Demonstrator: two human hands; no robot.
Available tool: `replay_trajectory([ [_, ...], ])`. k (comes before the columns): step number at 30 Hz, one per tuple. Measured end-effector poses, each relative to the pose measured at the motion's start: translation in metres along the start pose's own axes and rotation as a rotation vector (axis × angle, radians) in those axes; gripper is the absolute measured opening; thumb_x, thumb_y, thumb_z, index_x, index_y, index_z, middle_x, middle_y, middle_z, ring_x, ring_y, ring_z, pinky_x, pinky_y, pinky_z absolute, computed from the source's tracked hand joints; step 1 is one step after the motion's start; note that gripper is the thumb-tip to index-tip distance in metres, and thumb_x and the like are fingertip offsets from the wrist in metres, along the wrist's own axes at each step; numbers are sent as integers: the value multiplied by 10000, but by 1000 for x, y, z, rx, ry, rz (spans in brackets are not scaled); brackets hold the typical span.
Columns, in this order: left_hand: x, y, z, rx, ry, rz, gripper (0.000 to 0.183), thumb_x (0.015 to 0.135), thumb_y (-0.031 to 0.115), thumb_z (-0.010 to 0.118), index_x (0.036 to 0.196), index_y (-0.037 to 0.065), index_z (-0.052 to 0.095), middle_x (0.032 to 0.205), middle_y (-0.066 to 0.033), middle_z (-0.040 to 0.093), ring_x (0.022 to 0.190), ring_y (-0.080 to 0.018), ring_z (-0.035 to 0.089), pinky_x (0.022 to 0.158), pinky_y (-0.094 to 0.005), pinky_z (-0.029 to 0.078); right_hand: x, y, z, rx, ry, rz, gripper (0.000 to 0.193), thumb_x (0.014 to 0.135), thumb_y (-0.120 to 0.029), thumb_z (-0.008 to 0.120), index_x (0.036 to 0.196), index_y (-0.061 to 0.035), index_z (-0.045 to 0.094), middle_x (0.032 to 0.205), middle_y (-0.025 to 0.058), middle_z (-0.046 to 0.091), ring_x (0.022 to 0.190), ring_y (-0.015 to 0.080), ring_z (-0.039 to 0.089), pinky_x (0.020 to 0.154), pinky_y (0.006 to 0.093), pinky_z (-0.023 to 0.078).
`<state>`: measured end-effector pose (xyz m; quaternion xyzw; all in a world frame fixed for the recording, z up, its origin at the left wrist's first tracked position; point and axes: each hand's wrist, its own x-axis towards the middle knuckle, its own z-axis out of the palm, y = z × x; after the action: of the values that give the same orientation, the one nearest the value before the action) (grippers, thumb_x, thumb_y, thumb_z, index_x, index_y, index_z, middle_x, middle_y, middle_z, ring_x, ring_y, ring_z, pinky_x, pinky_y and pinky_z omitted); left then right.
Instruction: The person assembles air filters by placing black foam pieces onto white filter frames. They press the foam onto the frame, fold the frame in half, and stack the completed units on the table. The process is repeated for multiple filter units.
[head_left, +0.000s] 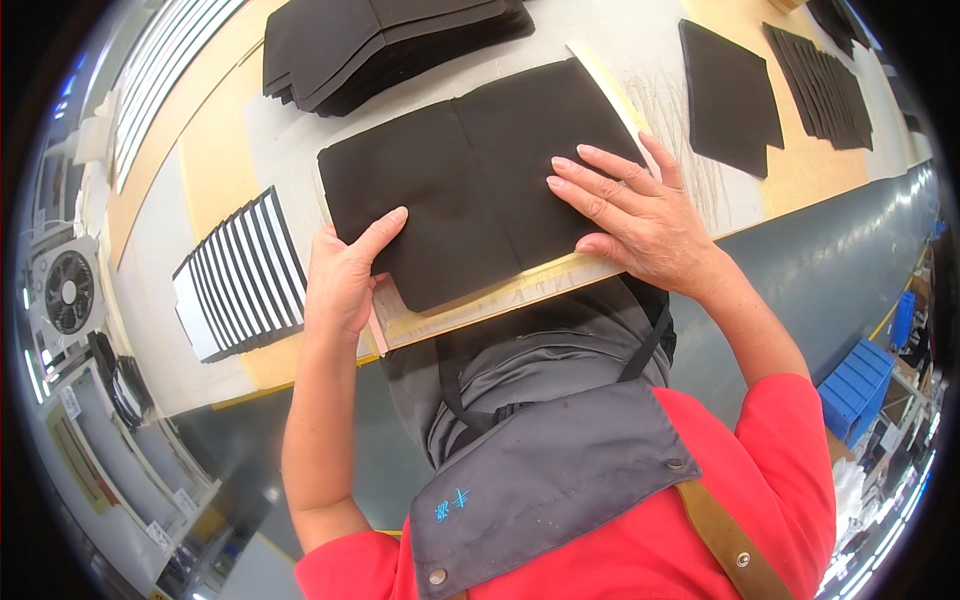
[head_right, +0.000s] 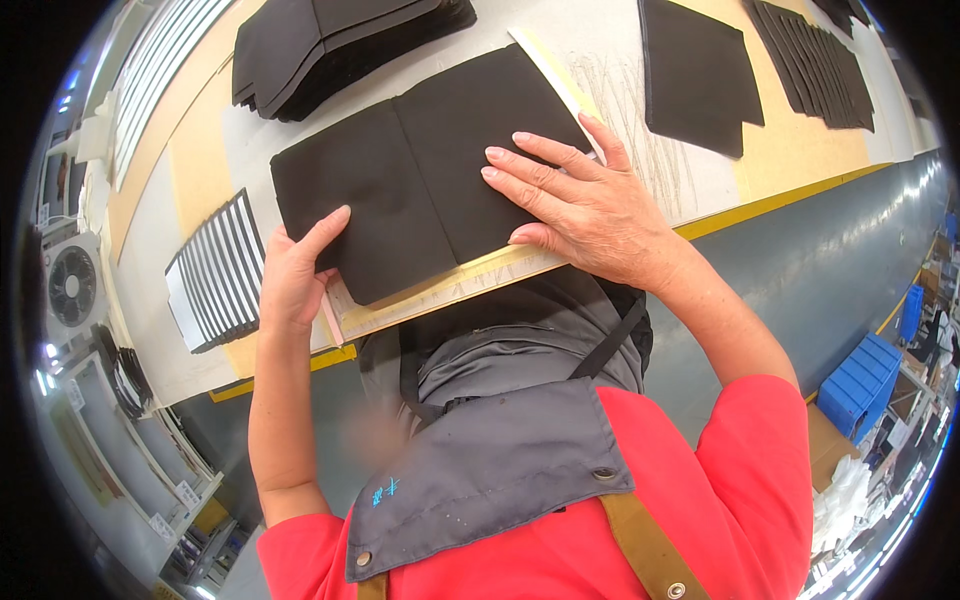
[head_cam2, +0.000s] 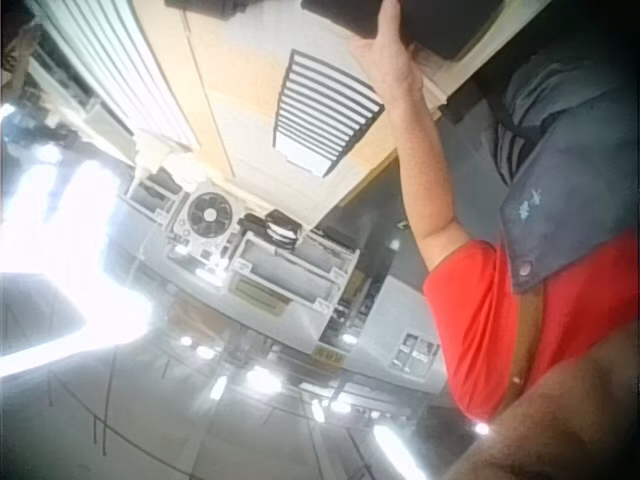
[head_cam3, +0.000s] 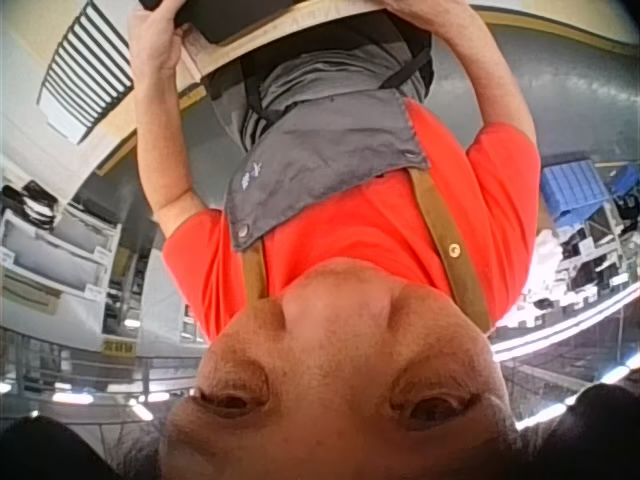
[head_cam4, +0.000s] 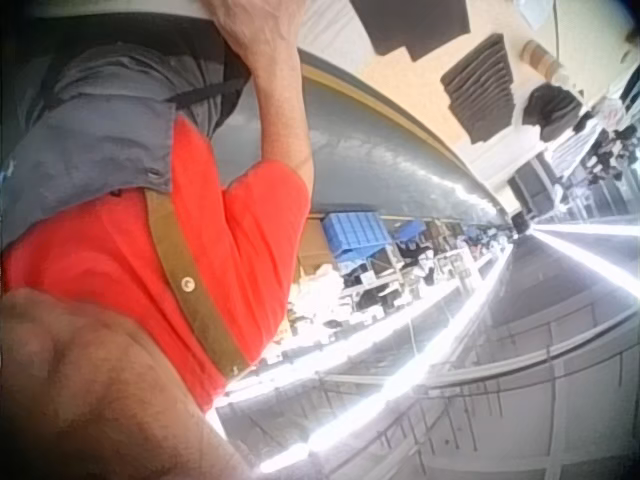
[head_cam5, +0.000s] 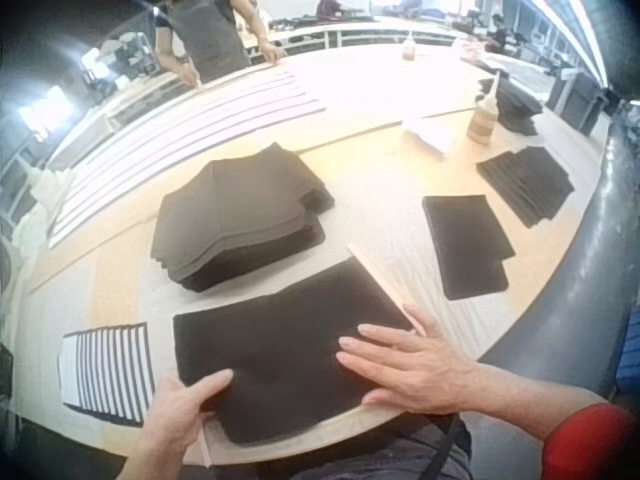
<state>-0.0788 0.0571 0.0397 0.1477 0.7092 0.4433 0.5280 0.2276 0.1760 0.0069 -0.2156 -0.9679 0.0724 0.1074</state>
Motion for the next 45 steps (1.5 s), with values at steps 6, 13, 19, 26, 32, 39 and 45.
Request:
replay_trajectory([
  [6, -3, 5, 3, 5, 1, -16, 331, 890, 196, 822, 1145, 18, 709, 1036, -76, 746, 900, -165, 725, 712, -347, 601, -1, 0, 1, 7, 0, 9, 615, 941, -501, 656, 1478, -210, 577, 1523, -73, 557, 1447, 160, 453, 1281, 516, 135],
  [13, -2, 4, 2, -5, -7, -11, 326, 888, 193, 824, 1137, 15, 711, 1028, -77, 747, 884, -164, 728, 705, -348, 608, 0, 0, 1, 13, 5, 5, 633, 928, -491, 670, 1486, -210, 570, 1531, -72, 550, 1442, 162, 459, 1281, 515, 142],
  [19, -1, 2, 2, -20, -18, 2, 313, 890, 175, 820, 1137, 14, 712, 1024, -84, 750, 886, -163, 728, 711, -353, 609, 1, 0, -2, -78, -23, -27, 642, 1014, -584, 459, 1492, -169, 564, 1522, -24, 566, 1454, 200, 461, 1285, 534, 113],
  [26, -3, 3, 4, -24, 0, 8, 318, 885, 170, 824, 1135, 11, 709, 1028, -84, 748, 889, -169, 728, 724, -355, 604, 5, -25, -6, 76, -77, -53, 743, 907, -614, 593, 1531, -222, 506, 1557, -62, 515, 1471, 150, 432, 1281, 612, 79],
  [32, -1, 0, 4, -11, 18, 8, 327, 879, 177, 832, 1134, 14, 709, 1030, -85, 748, 892, -171, 728, 722, -355, 603, 3, -35, 5, 128, -102, -100, 793, 882, -637, 606, 1543, -217, 481, 1566, -58, 502, 1486, 155, 414, 1283, 631, 32],
  [39, -3, 1, 5, -26, 13, 21, 333, 877, 178, 837, 1137, 13, 709, 1030, -86, 748, 897, -172, 730, 724, -353, 608, 3, -34, 5, 133, -115, -104, 809, 877, -653, 593, 1556, -233, 464, 1575, -62, 491, 1495, 155, 401, 1287, 627, 27],
  [45, -2, -1, 4, -31, 9, 22, 334, 874, 176, 840, 1139, 19, 711, 1036, -84, 749, 897, -171, 731, 729, -351, 609, 3, -36, 9, 113, -76, -115, 768, 915, -729, 399, 1526, -282, 530, 1565, -62, 512, 1491, 206, 416, 1273, 640, -3],
])
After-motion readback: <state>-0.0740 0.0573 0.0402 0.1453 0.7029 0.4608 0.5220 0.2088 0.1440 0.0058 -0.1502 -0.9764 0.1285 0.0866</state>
